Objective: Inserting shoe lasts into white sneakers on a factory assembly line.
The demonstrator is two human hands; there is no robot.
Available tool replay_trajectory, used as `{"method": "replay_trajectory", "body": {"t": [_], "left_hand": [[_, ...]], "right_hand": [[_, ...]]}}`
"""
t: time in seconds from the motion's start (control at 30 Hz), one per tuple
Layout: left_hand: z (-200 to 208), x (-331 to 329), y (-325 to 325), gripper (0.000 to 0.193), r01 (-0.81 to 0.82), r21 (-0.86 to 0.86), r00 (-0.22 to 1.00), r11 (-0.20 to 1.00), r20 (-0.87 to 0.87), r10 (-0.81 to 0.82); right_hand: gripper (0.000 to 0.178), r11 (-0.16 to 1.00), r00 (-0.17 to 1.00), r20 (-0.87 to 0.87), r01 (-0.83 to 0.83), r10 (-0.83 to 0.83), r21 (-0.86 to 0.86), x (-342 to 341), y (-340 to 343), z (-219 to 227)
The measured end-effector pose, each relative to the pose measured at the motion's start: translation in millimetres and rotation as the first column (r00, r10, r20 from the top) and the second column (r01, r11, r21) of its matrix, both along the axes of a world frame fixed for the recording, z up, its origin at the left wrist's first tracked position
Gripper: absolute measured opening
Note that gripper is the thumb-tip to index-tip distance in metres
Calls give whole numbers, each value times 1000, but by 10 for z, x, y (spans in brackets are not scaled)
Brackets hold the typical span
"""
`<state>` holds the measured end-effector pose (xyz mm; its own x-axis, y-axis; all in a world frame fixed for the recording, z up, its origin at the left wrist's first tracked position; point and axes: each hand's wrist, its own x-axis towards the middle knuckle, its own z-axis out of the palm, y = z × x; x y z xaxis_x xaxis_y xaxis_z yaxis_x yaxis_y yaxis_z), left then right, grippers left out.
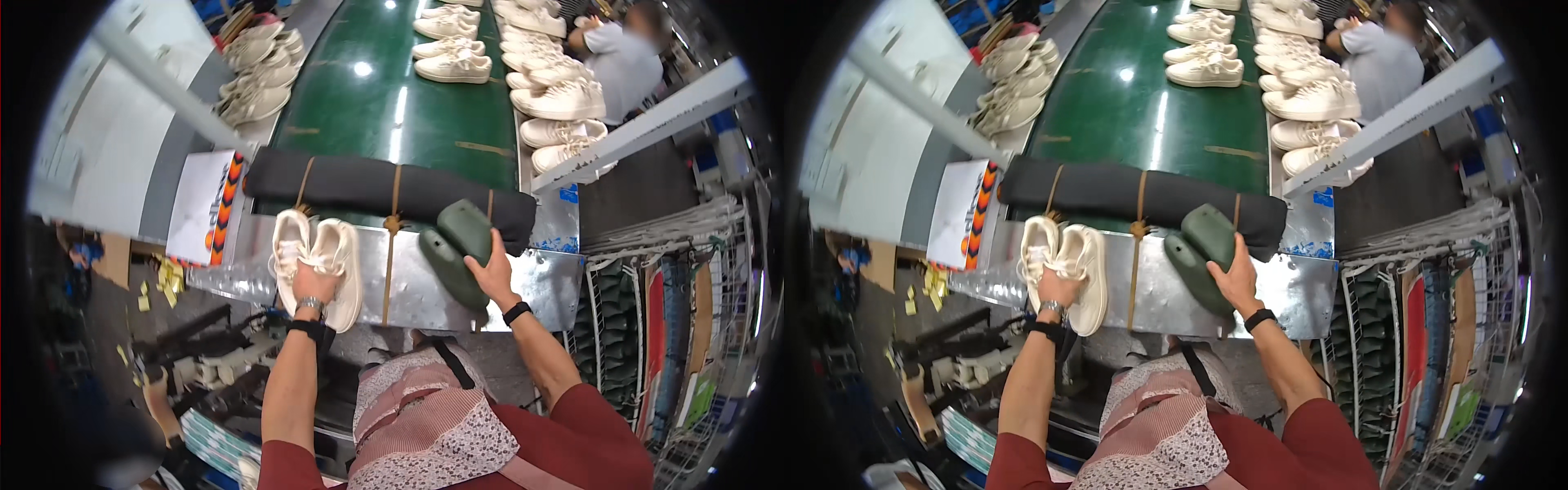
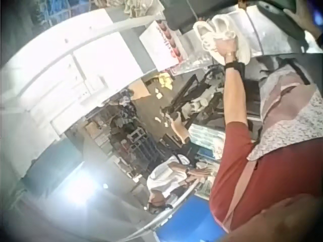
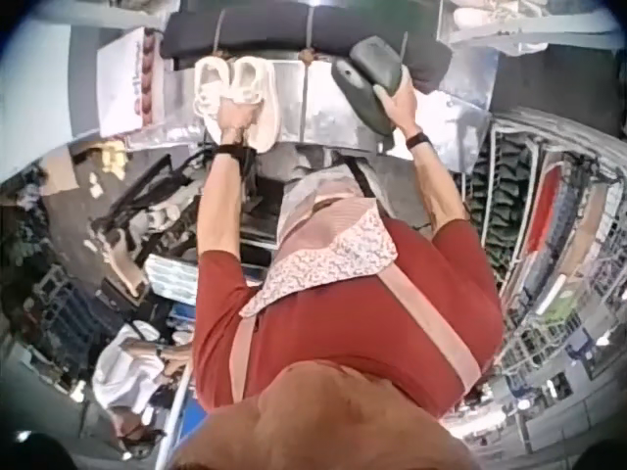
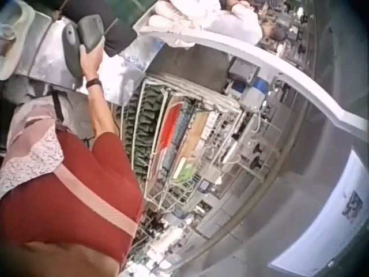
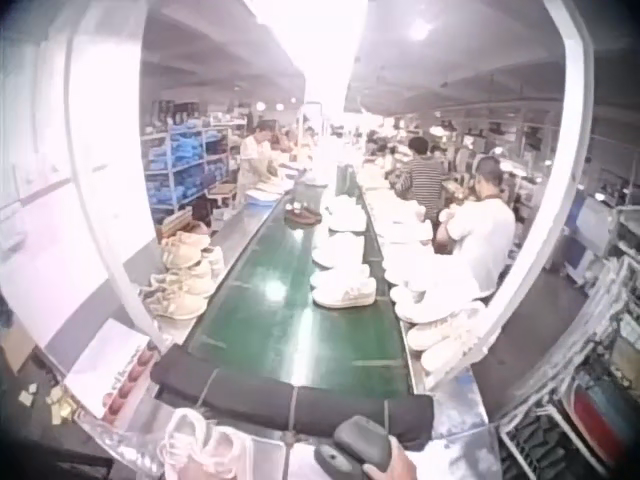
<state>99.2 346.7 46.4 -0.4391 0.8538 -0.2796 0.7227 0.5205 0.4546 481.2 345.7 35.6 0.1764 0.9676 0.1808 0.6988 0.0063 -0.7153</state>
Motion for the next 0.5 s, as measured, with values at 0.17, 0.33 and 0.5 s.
{"method": "replay_trajectory", "body": {"t": [0.17, 0.33, 0.5], "left_hand": [[5, -64, 38, 56, 145, 130, 980, 981, 116, -160], [895, 718, 1120, 64, 710, 304, 681, 635, -69, -729], [1167, 1513, 2122, 79, 725, 304, 677, 618, -147, -721]], "right_hand": [[87, 966, 954, 158, -247, 257, -79, -440, 47, -7], [88, 887, 889, 102, -425, 447, -179, -527, 51, -106], [78, 791, 741, 290, -522, 606, -319, -567, -466, 291]]}}
